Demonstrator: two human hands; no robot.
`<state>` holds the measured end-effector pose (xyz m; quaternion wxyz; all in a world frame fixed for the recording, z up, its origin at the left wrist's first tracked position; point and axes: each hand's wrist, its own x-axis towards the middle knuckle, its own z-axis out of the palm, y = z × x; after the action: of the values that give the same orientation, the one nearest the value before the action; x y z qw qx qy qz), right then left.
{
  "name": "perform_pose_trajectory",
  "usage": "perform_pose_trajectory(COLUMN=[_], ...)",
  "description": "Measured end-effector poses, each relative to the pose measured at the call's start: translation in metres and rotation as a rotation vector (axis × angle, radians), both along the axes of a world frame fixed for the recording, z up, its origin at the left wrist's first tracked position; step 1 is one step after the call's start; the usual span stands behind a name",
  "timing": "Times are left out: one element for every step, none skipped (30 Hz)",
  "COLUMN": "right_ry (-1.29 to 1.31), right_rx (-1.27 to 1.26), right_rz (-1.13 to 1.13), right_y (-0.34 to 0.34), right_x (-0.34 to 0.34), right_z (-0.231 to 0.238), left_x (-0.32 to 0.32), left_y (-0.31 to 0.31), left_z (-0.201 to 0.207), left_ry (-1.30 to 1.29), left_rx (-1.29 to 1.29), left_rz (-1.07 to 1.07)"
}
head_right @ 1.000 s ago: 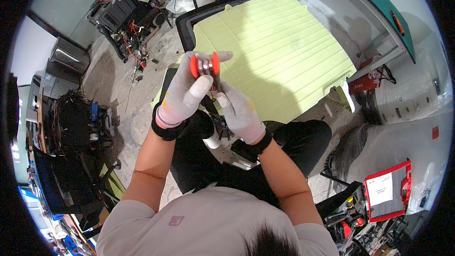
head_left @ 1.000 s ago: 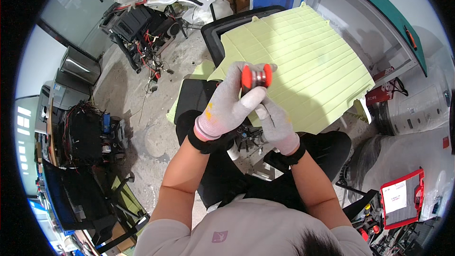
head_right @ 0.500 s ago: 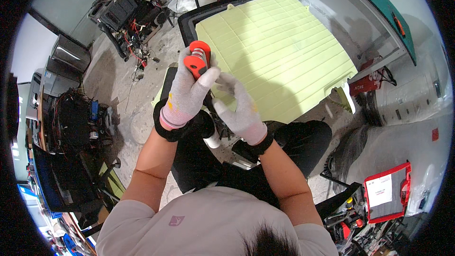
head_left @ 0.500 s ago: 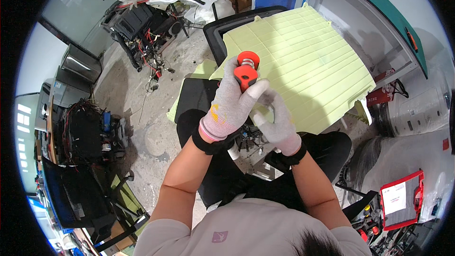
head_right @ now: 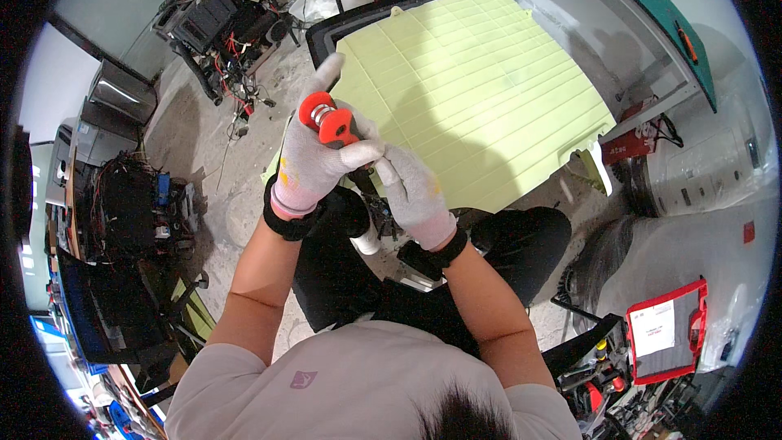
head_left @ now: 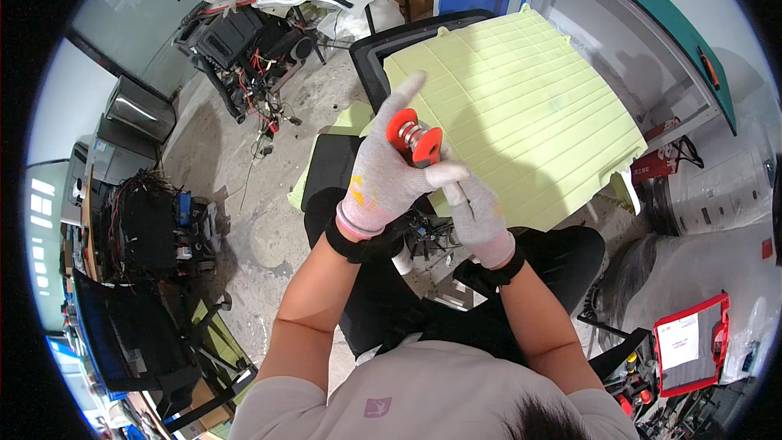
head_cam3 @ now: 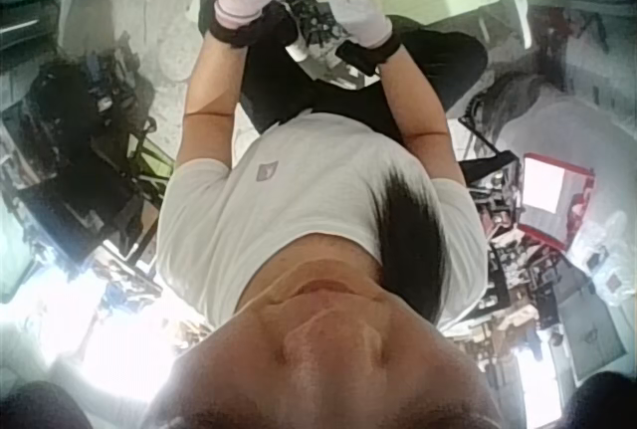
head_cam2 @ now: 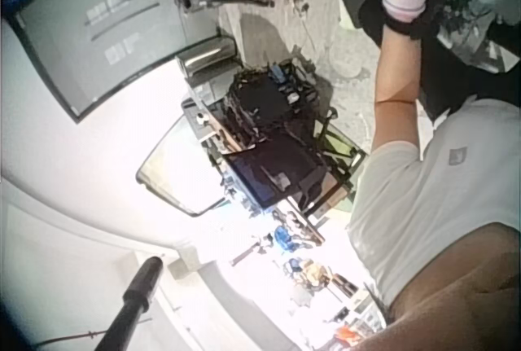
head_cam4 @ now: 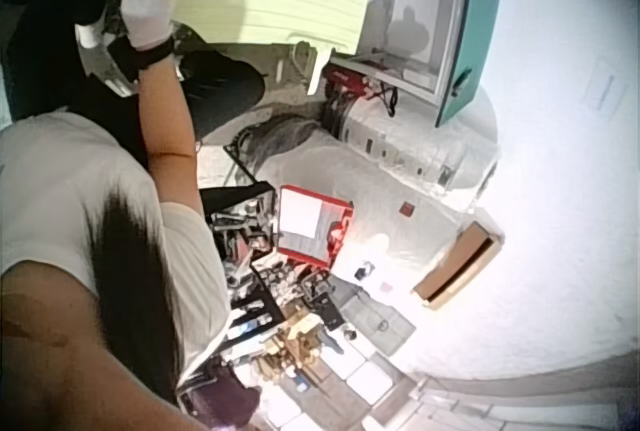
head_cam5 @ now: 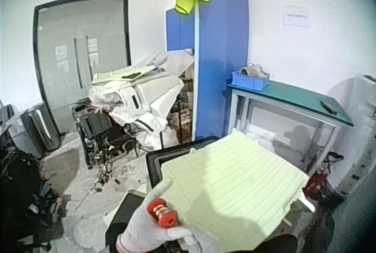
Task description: The recorder uses tools to disassemble an electromechanical unit, removing panels and checking internal components.
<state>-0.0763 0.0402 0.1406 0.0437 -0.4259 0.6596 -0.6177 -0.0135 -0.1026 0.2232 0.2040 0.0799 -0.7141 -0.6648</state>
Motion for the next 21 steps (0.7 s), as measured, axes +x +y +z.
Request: perform_pose_trajectory(right_ry=[0.002,0.002,-0.031,-0.064,-0.064,-0.068,-0.071,-0.071,-0.025,0.022,0.023,0.002,-0.022,-0.023,-0.036,-0.048,-0.048,-0.025,-0.002,-0.003,-0.034], right_rx=[-0.011,-0.01,0.027,0.063,0.063,0.076,0.089,0.089,0.106,0.123,0.124,0.074,0.023,0.022,0.043,0.065,0.066,0.104,0.14,0.14,0.096], right_rz=[0.015,0.015,0.0,-0.015,-0.015,-0.014,-0.013,-0.012,-0.007,-0.004,-0.005,-0.018,-0.031,-0.03,-0.025,-0.02,-0.021,-0.038,-0.053,-0.053,-0.049], right_y=[-0.001,0.0,0.001,0.001,0.0,-0.001,-0.001,0.0,0.002,0.003,0.003,0.002,0.002,0.002,0.003,0.004,0.005,0.005,0.005,0.004,0.001], right_x=[-0.001,0.0,0.003,0.005,0.007,0.008,0.009,0.008,0.007,0.005,0.005,0.005,0.006,0.005,0.004,0.004,0.003,0.003,0.003,0.003,0.004], right_z=[0.0,0.002,0.006,0.011,0.014,0.017,0.019,0.019,0.018,0.017,0.015,0.011,0.007,0.006,0.005,0.004,0.004,0.004,0.005,0.007,0.01], left_x=[0.0,0.0,-0.001,-0.001,-0.002,-0.004,-0.004,-0.004,-0.004,-0.005,-0.006,-0.008,-0.007,-0.004,-0.002,-0.001,0.0,0.002,0.004,0.006,0.005], left_y=[0.0,0.002,0.004,0.007,0.009,0.012,0.014,0.014,0.014,0.013,0.012,0.009,0.006,0.003,0.003,0.005,0.005,0.003,-0.001,-0.003,-0.004], left_z=[0.004,0.005,0.005,0.005,0.004,0.003,0.003,0.001,-0.002,-0.006,-0.011,-0.016,-0.016,-0.013,-0.011,-0.01,-0.008,-0.002,0.005,0.009,0.009], left_ry=[-0.061,-0.061,-0.055,-0.049,-0.05,-0.058,-0.066,-0.066,-0.041,-0.015,-0.014,0.09,0.192,0.123,0.122,0.111,0.1,0.1,0.025,-0.05,-0.051], left_rx=[0.049,0.05,-0.059,-0.168,-0.168,-0.06,0.049,0.049,0.068,0.088,0.089,0.112,0.134,0.197,0.196,0.261,0.327,0.328,0.211,0.094,0.094], left_rz=[-0.043,-0.043,0.048,0.14,0.14,0.14,0.14,0.141,0.11,0.076,0.076,-0.014,-0.102,-0.195,-0.194,-0.229,-0.263,-0.264,-0.26,-0.256,-0.256])
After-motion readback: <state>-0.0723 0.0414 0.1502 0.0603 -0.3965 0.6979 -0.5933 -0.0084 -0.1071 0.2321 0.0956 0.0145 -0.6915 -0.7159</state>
